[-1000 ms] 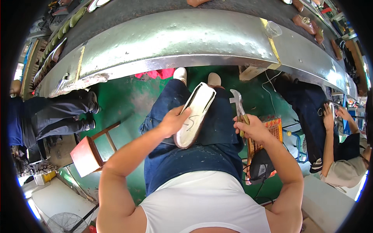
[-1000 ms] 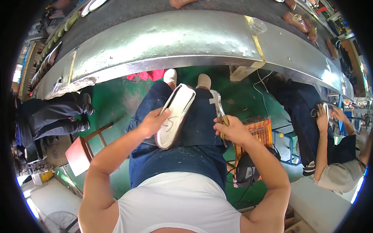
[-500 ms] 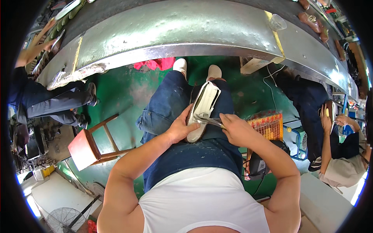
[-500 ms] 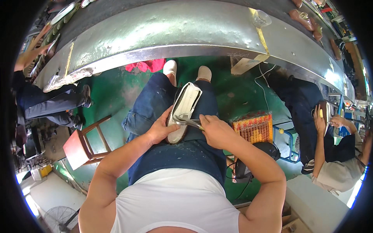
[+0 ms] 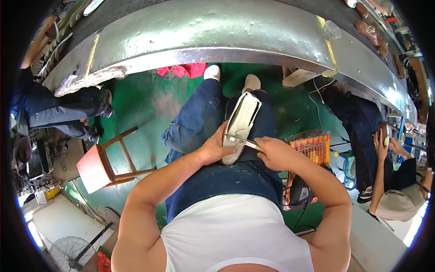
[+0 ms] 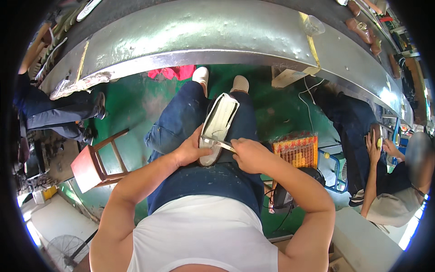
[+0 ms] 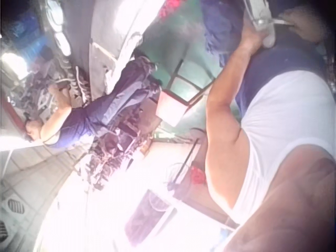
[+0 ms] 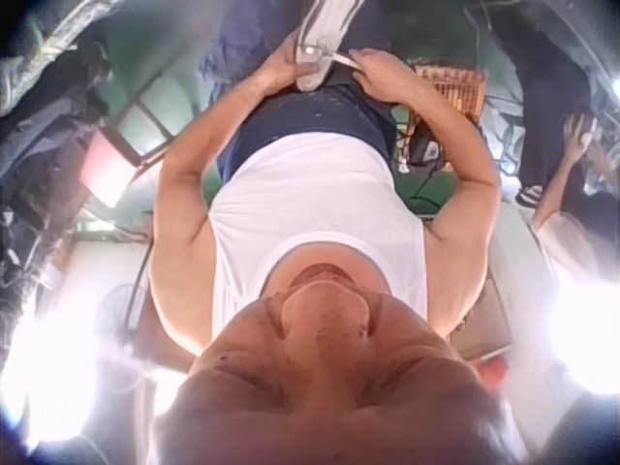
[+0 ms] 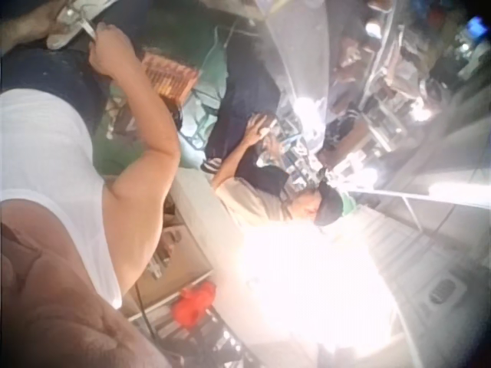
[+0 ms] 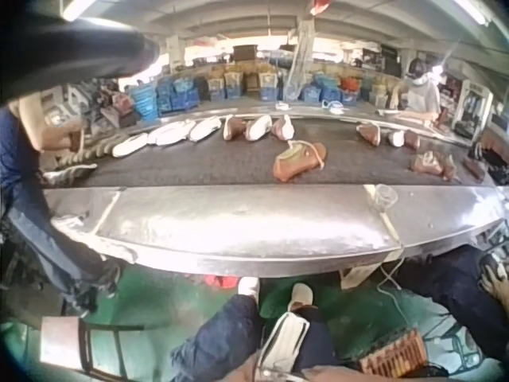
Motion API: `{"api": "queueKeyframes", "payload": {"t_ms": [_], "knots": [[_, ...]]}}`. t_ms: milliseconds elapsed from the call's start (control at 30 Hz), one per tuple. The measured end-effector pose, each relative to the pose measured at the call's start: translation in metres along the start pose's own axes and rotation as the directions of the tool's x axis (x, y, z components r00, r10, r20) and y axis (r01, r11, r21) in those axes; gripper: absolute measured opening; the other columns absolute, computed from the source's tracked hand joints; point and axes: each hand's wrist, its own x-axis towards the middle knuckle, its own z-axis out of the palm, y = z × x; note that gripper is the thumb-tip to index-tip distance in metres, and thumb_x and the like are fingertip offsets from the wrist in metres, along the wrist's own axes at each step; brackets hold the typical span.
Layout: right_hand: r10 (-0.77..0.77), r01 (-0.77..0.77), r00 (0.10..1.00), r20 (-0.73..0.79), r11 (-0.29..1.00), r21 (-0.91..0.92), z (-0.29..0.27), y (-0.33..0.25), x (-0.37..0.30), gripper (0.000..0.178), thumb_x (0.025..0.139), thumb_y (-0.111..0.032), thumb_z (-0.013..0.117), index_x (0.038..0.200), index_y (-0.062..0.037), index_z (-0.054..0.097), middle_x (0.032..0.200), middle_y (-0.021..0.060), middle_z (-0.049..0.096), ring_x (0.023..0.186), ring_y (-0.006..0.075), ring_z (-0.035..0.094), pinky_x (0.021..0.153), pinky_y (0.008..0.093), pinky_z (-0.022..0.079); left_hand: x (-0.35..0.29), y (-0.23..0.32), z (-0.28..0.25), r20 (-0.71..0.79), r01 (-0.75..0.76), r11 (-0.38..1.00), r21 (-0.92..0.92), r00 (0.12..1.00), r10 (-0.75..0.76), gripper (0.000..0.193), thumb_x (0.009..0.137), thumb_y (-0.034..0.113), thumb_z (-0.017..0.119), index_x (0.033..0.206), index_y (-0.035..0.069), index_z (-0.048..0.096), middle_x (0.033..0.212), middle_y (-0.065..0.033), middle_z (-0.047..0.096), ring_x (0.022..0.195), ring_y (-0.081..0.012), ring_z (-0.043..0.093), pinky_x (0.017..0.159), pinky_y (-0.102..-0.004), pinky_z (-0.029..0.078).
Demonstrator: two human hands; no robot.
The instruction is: Manual lasting of shoes using pincers to pull and secure the upper over the last.
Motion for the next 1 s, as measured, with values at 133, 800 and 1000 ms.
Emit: {"api": "queueKeyframes", "payload": {"t_ms": [133,800,1000], "knots": [[0.153,-0.135,0.980,0.128,0.981,-0.138,-0.018,-0.016,0.004,0.028,0.088,-0.014,0.062,0.106,0.0070,0.059,0.096,0.0239,0.066,0.094,0.0420,0.064,0.083,0.0477,0.051,-0.001,-0.005,0.006,0.010,-0.034,0.999,-0.016,0.999,0.035,0.100,0.079,0.002,0.070,0.155,-0.002,0.007,0.150,-0.0175,0.038,0.141,-0.0251,0.035,0.115,-0.0322,0.028],[0.191,-0.198,0.977,0.091,0.976,0.085,0.006,-0.016,0.015,0.028,0.088,-0.021,0.064,0.107,0.0000,0.062,0.095,0.0217,0.067,0.090,0.0433,0.064,0.083,0.0495,0.050,0.041,-0.035,0.015,-0.478,-0.093,0.962,-0.257,0.878,-0.043,0.059,0.109,0.043,0.025,0.142,-0.001,0.048,0.129,-0.0161,0.063,0.119,-0.0253,0.059,0.103,-0.0340,0.043],[0.163,-0.184,0.977,-0.139,0.970,-0.161,-0.001,-0.010,0.010,0.040,0.084,-0.009,0.064,0.115,0.0139,0.052,0.100,0.0289,0.062,0.099,0.0430,0.062,0.087,0.0462,0.051,0.041,-0.042,0.012,-0.510,-0.164,0.964,0.210,0.823,0.251,0.054,0.108,0.035,0.029,0.140,-0.004,0.048,0.122,-0.0244,0.065,0.119,-0.0349,0.060,0.099,-0.0378,0.046]]}}
